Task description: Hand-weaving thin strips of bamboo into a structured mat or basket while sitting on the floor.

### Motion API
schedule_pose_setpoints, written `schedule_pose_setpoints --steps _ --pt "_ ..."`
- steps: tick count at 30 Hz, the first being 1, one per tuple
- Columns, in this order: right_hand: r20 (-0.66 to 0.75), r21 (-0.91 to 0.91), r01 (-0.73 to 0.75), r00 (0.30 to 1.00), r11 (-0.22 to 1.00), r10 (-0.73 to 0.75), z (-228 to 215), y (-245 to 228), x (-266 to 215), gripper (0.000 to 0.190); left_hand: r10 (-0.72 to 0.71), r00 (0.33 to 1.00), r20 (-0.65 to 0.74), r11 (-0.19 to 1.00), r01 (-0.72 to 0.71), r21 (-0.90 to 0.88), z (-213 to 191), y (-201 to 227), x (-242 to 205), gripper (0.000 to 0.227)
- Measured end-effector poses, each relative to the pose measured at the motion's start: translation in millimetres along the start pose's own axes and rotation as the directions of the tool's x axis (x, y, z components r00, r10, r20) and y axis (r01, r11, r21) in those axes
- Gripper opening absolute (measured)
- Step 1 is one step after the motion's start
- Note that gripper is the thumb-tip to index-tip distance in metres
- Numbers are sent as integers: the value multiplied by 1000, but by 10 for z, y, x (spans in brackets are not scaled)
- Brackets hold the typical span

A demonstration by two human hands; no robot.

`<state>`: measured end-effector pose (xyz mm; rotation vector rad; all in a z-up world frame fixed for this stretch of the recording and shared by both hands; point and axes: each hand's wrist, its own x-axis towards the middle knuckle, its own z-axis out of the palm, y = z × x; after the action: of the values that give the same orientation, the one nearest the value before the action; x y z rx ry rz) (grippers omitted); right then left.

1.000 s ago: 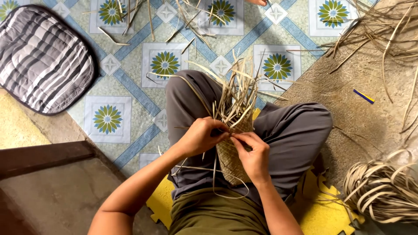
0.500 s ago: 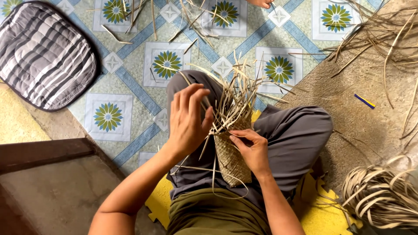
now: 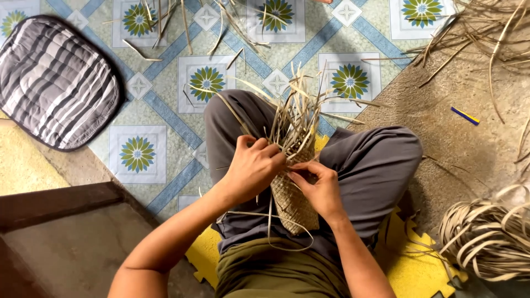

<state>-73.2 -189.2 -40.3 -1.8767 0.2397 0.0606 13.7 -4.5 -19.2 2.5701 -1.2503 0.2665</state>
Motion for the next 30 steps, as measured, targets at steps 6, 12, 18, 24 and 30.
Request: schedule_pose_setpoints --steps 6,12,18,24,30 --pt "31 28 37 999 999 -38 -1 45 27 10 -16 998 66 997 22 -78 10 -70 -42 19" --pt "28 19 51 998 999 -51 0 9 48 11 -118 941 317 950 199 -239 -85 -75 38 17" --pt "8 54 132 991 990 -132 -44 40 98 12 -183 906 383 912 302 -278 -64 -56 67 21" --pt "50 63 168 984 984 -171 -102 -112 144 11 -136 833 537 902 328 -280 -140 -148 138 16" --pt "91 6 141 986 990 -141 -98 -83 134 11 -106 766 634 877 372 -304 -148 -226 196 18"
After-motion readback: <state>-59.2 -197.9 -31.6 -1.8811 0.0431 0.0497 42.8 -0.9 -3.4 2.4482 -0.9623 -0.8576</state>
